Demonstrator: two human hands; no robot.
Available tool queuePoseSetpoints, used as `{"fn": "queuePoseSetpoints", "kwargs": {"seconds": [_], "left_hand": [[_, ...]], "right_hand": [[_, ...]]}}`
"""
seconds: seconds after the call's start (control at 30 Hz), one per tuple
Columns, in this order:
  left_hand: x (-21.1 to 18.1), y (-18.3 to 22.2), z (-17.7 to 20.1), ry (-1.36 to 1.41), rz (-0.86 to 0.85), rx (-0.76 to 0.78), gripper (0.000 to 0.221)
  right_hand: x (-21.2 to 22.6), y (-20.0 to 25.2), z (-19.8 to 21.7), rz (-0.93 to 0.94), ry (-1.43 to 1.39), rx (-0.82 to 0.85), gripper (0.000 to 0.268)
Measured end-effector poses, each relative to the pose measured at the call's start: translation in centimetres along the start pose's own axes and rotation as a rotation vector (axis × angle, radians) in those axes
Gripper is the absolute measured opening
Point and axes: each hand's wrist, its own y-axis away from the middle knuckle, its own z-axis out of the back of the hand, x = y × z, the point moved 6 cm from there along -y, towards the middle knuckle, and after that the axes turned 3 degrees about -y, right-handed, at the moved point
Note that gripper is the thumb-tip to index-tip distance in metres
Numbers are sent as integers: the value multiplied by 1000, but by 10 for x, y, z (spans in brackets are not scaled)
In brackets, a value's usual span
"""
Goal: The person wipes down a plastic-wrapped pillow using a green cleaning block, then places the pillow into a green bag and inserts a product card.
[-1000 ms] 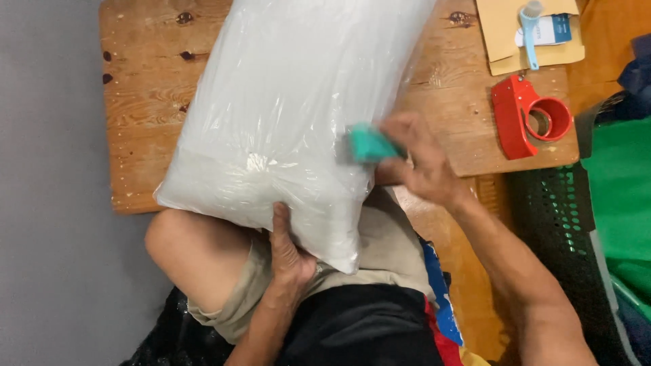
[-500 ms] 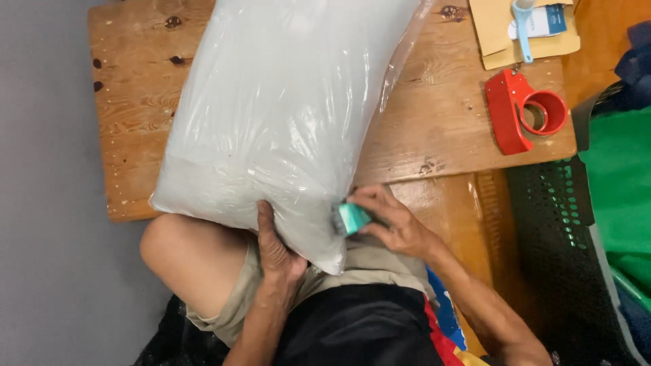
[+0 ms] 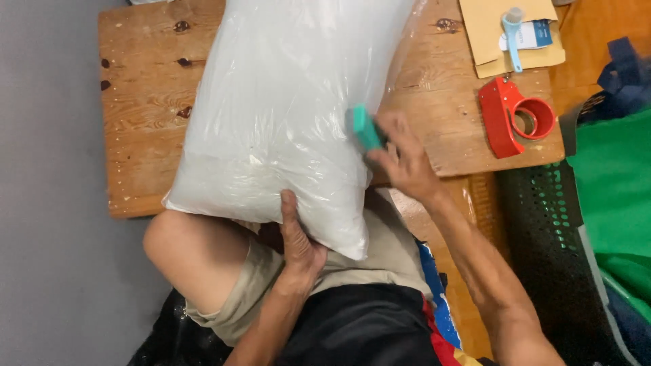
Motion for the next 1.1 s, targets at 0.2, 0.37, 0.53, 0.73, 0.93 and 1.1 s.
{"fn": "queuePoseSetpoints", "kwargs": {"seconds": [0.2,0.37,0.53,0.73,0.93,1.1], "left_hand": [[25,-10,0,-72,-77,72,78],[50,22,-17,-128,118,112,97],[51,-7,36,-104,127,-33,84],[-14,-36,55,89,-157,-70,87],[-33,-19,34,-155,-567,-83,77],[-57,11,19,-638,-866,-110,78]], "right_hand": [[95,38,-13,169,107,355,43],[0,-43,6,306,317,45,45],[-49,-125,52,41,505,-155,52],[15,-97,1,2,480,302,49],[118,-56,-47,118,108,992,48],[29,-155,-4,-116,93,498,42]]}}
